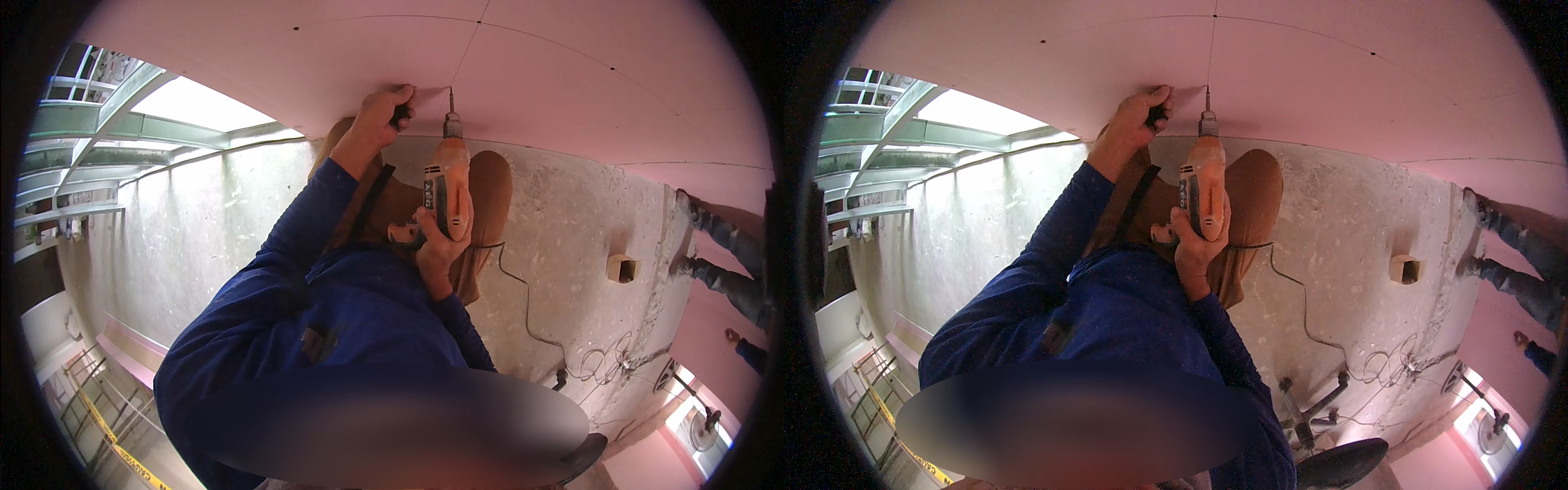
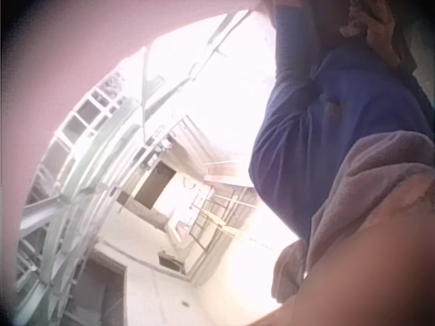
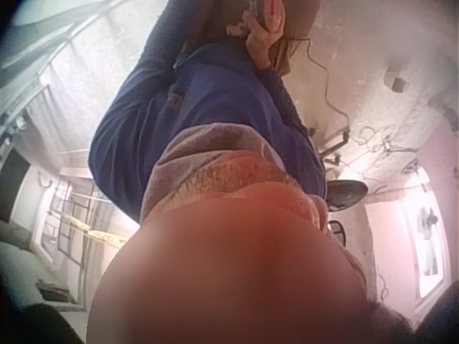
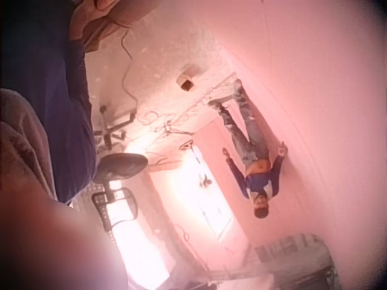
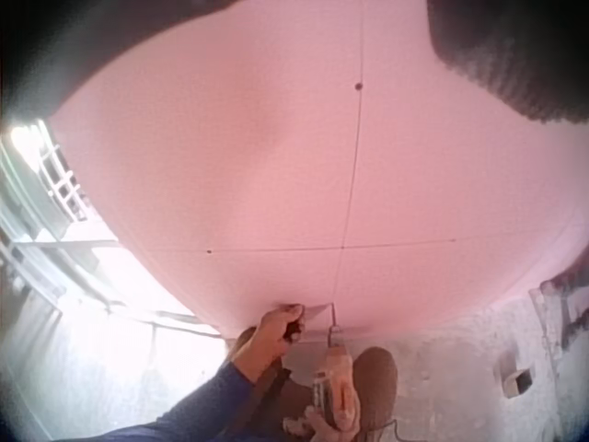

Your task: The person is installing pink ceiling panels by screwing them into place using a corded drill. They repeatedly position screws and drive them into the ceiling while sitting on the floor.

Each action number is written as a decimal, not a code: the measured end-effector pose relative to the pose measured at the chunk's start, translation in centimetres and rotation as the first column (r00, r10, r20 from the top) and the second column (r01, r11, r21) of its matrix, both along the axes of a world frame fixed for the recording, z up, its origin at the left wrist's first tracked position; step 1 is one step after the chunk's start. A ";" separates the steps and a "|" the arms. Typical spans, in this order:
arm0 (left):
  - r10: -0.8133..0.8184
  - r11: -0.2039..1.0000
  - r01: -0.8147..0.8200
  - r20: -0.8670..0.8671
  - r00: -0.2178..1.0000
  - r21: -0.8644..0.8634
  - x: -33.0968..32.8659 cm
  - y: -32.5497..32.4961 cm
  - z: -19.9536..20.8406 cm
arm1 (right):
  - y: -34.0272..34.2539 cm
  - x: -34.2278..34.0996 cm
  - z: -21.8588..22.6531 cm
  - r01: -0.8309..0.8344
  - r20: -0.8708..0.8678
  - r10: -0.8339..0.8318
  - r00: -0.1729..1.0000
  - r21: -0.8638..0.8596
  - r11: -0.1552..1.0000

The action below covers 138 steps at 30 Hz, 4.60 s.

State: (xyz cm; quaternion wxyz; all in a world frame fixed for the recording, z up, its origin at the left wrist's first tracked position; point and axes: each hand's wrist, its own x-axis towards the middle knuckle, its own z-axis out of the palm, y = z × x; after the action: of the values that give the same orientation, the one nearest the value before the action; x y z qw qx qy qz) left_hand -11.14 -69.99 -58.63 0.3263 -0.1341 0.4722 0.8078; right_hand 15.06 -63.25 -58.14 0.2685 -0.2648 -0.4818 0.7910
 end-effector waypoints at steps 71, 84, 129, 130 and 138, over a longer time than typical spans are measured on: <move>-0.162 0.981 0.143 0.155 0.974 0.130 1.3 1.2 -10.8 | 4.3 2.9 0.4 -0.165 -0.031 0.163 0.986 -0.298 0.940; -0.025 0.990 -0.010 0.249 0.968 0.140 0.4 4.6 -12.8 | 4.5 2.6 1.1 -0.181 0.046 0.208 0.977 -0.335 0.925; -0.122 0.986 0.139 0.167 0.978 -0.093 -0.2 6.8 -16.4 | 3.1 0.5 -4.1 -0.051 0.074 0.107 0.992 -0.535 0.843; -0.150 0.986 0.159 0.136 0.979 -0.058 -0.3 6.8 -16.9 | 3.0 0.4 -4.4 -0.025 0.112 0.104 0.988 -0.554 0.832; -0.152 0.973 0.167 0.100 0.983 -0.158 -1.2 7.0 -18.2 | 1.9 -0.2 -5.1 -0.003 0.053 0.042 0.998 -0.580 0.814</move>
State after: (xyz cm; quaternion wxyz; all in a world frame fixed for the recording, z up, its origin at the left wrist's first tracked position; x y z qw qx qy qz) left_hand -12.30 -63.03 -76.81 0.3983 -0.1576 0.5323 0.7301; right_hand 14.84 -61.37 -63.23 0.1503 -0.3530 -0.2294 0.8945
